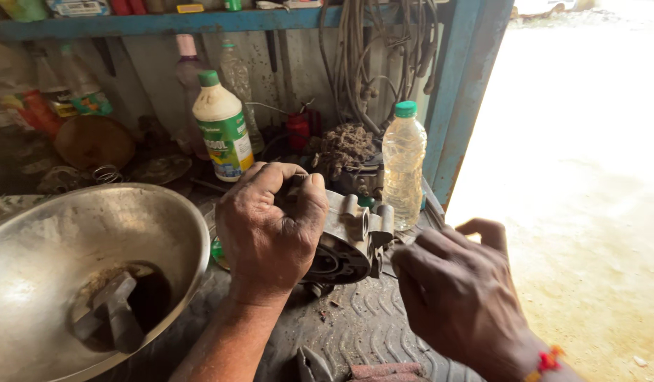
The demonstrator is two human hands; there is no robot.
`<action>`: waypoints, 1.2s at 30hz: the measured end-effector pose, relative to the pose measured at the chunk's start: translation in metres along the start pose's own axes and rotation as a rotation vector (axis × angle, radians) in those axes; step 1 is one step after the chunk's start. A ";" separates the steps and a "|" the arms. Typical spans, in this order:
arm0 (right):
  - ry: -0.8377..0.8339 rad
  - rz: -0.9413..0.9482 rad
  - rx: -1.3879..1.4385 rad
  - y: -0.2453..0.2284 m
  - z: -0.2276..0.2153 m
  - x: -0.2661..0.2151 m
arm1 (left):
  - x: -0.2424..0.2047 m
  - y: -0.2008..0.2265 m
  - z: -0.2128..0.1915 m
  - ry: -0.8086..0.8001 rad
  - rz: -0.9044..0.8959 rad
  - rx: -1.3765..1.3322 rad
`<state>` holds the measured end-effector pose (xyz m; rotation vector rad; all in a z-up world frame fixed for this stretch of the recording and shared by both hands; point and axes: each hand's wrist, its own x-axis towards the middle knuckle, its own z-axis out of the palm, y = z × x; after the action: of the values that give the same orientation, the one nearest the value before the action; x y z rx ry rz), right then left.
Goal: The person disassembles a metal mechanical part by hand using a screwdriver and pliers. They remove screws and separate the housing to reveal internal springs and a diaphragm.
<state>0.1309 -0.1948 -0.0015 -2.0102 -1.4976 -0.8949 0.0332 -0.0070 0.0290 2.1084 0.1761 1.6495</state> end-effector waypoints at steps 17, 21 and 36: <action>-0.071 0.036 -0.017 0.000 -0.003 -0.005 | -0.003 0.003 0.001 -0.008 0.066 -0.022; -0.014 0.034 -0.042 -0.002 -0.002 -0.005 | -0.003 0.001 0.000 -0.015 0.043 -0.028; -0.011 0.018 -0.065 -0.015 -0.013 -0.005 | -0.005 0.005 0.000 -0.017 0.066 -0.074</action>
<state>0.1129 -0.2027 0.0034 -2.0747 -1.4715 -0.9379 0.0311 -0.0138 0.0263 2.0929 0.0398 1.6492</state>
